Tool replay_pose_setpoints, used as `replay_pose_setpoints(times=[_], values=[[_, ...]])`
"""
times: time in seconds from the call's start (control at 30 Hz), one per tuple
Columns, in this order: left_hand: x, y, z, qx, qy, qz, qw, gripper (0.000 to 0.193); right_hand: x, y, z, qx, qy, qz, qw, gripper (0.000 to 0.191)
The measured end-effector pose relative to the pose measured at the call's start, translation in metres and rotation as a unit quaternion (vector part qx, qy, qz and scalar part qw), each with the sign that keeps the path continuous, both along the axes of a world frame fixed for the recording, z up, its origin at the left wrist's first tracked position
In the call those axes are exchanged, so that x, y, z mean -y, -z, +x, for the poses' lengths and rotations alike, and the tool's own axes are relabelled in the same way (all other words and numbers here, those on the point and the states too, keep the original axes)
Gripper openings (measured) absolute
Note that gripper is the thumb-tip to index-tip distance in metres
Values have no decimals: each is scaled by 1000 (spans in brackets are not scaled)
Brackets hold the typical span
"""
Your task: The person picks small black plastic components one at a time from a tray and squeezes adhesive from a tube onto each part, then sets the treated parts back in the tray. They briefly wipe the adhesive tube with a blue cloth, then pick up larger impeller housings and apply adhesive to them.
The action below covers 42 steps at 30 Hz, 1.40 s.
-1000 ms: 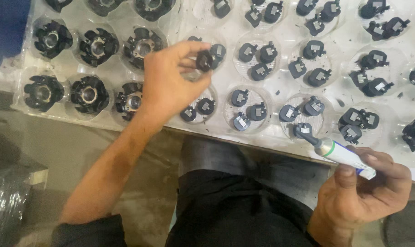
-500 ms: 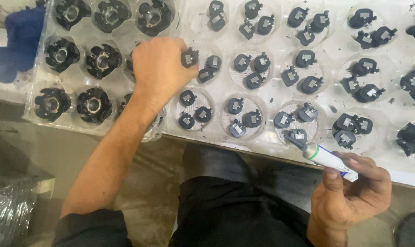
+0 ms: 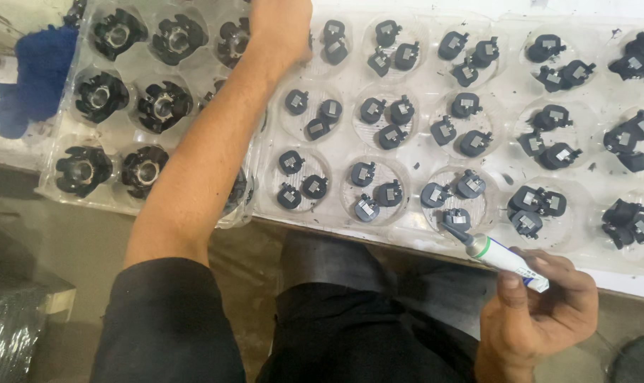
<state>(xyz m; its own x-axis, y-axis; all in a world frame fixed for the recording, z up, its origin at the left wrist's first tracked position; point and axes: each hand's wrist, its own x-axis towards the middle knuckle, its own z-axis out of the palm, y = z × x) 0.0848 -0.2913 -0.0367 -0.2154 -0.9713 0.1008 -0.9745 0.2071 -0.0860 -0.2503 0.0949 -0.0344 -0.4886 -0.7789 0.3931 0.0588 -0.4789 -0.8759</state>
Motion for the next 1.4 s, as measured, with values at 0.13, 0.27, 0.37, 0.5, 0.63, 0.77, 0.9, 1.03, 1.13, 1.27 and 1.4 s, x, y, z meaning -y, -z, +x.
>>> replay_pose_setpoints(times=[0.13, 0.27, 0.37, 0.5, 0.63, 0.77, 0.9, 1.03, 1.13, 1.27, 1.4], values=[[2, 7, -6, 52, 6, 4, 999, 33, 1, 2, -6, 12, 0, 0, 1000, 26], [-11, 1, -4, 34, 158, -79, 984, 34, 0, 4, -7, 16, 3, 11, 1000, 26], [-15, -4, -7, -56, 311, -154, 936, 39, -1, 6, -7, 16, 7, 6, 1000, 26], [-14, -13, -24, 24, 279, -31, 960, 24, -2, 8, -8, 20, 13, 2, 1000, 25], [-24, -35, -37, 107, 331, -77, 934, 20, -3, 11, -12, 6, 22, -2, 1000, 24], [-62, -71, -22, -138, 335, -74, 929, 24, -3, 14, -17, 64, -8, -1, 998, 20], [-141, -87, -16, -497, 221, -5, 840, 31, -3, 15, -23, 183, -76, 42, 979, 23], [-242, -78, -36, -736, 73, 96, 666, 40, 3, 16, -20, 235, -135, 77, 959, 24], [-301, -68, -63, -838, 16, 165, 520, 50, 4, 14, -9, 209, -131, 86, 965, 32], [-332, -48, -91, -854, 16, 173, 491, 42, -4, 2, 2, 62, -82, 84, 991, 28], [-342, -35, -102, -840, 50, 123, 526, 44, -11, -9, 6, -91, -8, 67, 994, 31]])
